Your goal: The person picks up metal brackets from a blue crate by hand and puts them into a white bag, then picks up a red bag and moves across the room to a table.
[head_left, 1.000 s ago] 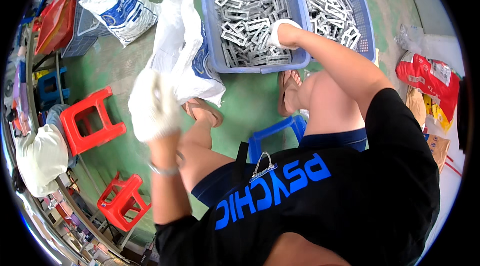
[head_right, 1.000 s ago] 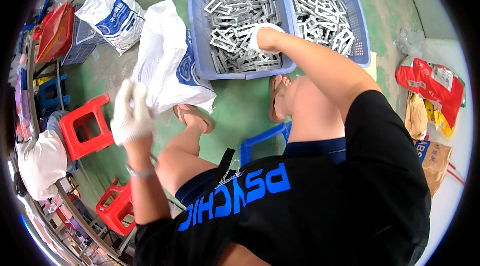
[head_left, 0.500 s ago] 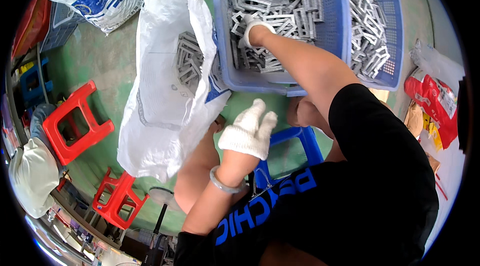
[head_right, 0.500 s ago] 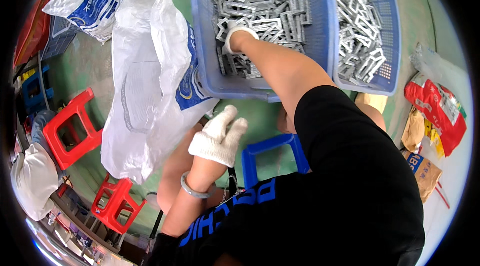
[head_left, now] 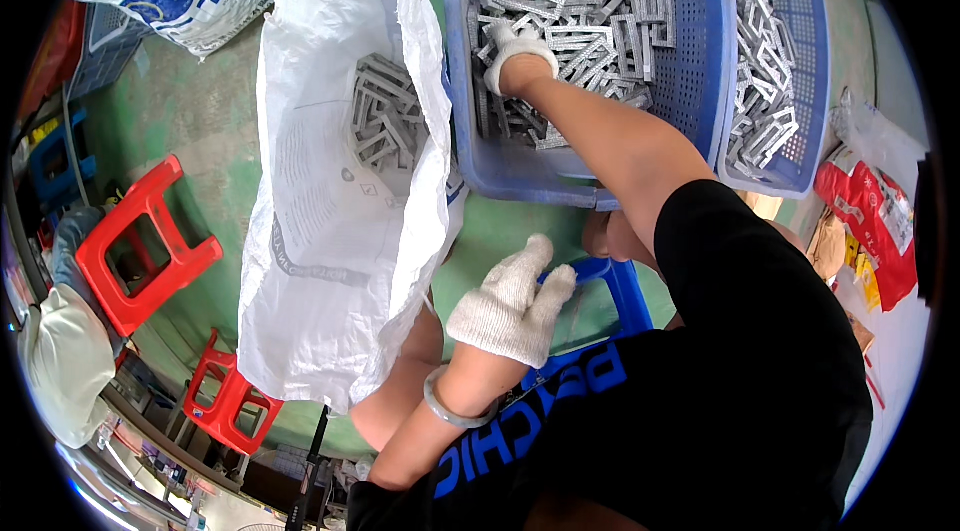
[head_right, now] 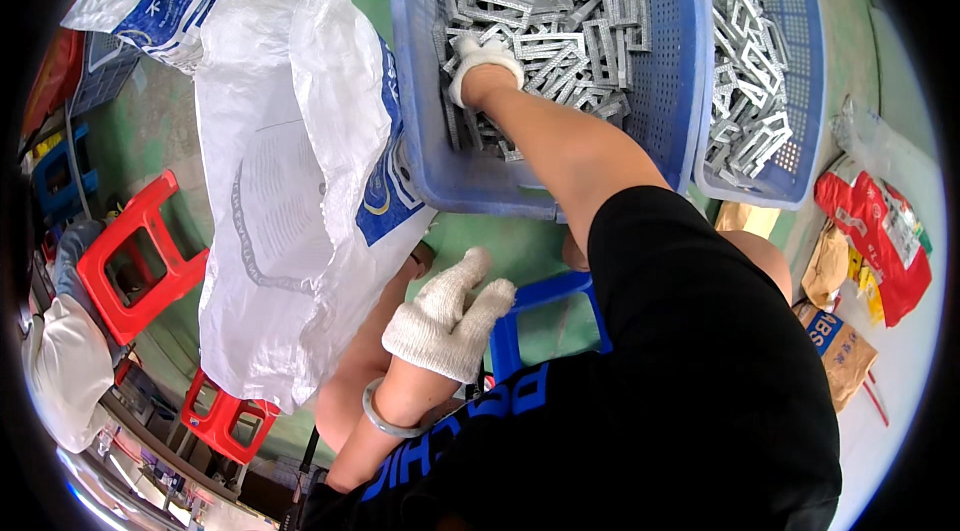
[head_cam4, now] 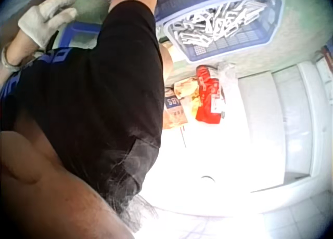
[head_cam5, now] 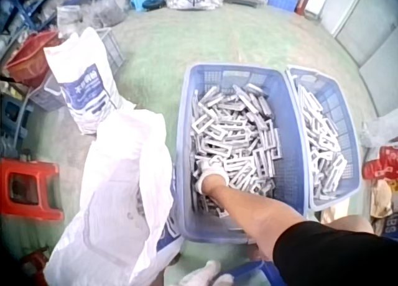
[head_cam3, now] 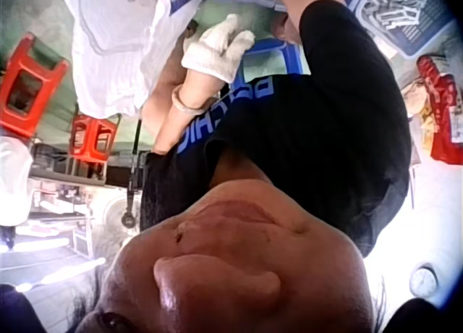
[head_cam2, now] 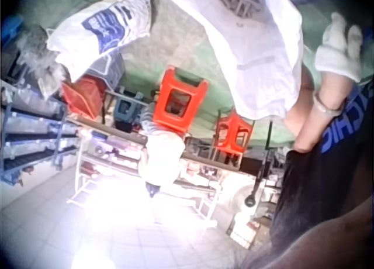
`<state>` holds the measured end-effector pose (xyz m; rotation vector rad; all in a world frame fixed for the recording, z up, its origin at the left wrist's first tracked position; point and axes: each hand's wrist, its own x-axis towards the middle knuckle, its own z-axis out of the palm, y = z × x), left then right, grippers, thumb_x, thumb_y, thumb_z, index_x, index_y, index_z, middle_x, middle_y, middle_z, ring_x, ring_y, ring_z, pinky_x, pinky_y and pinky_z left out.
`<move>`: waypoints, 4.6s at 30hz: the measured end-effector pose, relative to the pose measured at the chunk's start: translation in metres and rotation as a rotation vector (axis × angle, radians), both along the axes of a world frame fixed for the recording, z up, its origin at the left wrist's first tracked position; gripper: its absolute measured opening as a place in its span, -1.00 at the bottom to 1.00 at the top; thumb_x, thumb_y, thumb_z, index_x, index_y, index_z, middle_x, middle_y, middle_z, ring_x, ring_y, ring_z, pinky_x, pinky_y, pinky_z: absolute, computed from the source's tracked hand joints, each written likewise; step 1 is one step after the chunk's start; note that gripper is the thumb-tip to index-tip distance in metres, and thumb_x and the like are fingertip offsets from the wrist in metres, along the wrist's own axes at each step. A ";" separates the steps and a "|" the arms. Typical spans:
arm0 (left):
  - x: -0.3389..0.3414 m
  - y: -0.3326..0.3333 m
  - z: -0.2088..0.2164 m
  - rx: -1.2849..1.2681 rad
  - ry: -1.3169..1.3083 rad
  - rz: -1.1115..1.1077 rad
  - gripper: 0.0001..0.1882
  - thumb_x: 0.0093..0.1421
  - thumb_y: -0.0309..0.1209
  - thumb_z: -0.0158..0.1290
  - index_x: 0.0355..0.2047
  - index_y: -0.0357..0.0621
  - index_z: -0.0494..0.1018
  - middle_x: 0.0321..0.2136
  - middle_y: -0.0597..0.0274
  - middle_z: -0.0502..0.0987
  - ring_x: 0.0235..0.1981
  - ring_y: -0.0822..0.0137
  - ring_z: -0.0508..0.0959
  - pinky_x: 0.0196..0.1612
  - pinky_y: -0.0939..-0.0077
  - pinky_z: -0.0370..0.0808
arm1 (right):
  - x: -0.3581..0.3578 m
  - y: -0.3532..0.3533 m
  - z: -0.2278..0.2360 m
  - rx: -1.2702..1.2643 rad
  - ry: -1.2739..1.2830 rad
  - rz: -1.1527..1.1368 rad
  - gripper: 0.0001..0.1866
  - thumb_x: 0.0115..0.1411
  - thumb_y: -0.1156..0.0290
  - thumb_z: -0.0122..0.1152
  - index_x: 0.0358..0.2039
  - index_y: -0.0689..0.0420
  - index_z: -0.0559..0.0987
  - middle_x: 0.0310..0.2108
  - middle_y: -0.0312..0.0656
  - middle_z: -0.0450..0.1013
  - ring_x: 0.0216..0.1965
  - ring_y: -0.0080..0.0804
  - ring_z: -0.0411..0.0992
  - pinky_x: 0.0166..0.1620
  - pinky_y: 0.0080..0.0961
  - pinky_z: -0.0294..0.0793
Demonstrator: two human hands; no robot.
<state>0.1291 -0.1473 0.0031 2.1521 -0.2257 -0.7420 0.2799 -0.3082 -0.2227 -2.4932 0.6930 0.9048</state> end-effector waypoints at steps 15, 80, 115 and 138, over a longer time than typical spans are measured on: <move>-0.001 -0.002 0.001 -0.027 0.115 -0.017 -0.60 0.10 -0.29 0.18 -0.16 -0.33 0.44 -0.48 0.01 0.51 -0.47 0.31 0.53 -0.35 0.53 0.46 | -0.017 -0.005 -0.051 -0.012 0.090 -0.159 -0.45 0.02 0.29 0.12 0.07 0.08 0.35 0.13 0.02 0.20 0.10 -0.08 0.32 0.09 -0.26 0.36; -0.140 -0.015 0.139 -0.786 -0.533 0.204 -0.59 0.05 -0.74 0.08 -0.05 -0.40 0.38 -0.21 0.04 0.53 -0.25 0.35 0.56 -0.15 0.52 0.52 | -0.295 -0.047 0.352 1.553 -0.981 -0.389 -0.33 -0.08 0.57 0.25 0.06 0.17 0.19 -0.26 -0.04 0.43 -0.29 -0.32 0.47 -0.24 -0.40 0.54; -0.154 -0.021 0.202 -0.382 -0.195 -0.131 -0.36 0.04 -0.03 0.17 -0.02 -0.27 0.34 -0.24 0.16 0.51 -0.31 0.39 0.50 -0.27 0.51 0.46 | -0.317 -0.040 0.377 2.102 -0.776 -0.675 -0.72 0.16 0.38 0.14 -0.15 0.24 0.48 -0.37 -0.05 0.49 -0.32 -0.19 0.52 -0.24 -0.21 0.59; -0.163 -0.005 0.182 -0.741 -0.207 0.359 -0.40 -0.09 -0.72 0.20 0.01 -0.47 0.28 -0.23 0.02 0.50 -0.34 0.36 0.55 -0.25 0.57 0.52 | -0.331 -0.041 0.385 2.063 -0.804 -0.458 -0.55 0.10 0.44 0.13 0.02 0.18 0.31 -0.09 0.01 0.36 -0.04 -0.19 0.41 -0.01 -0.25 0.49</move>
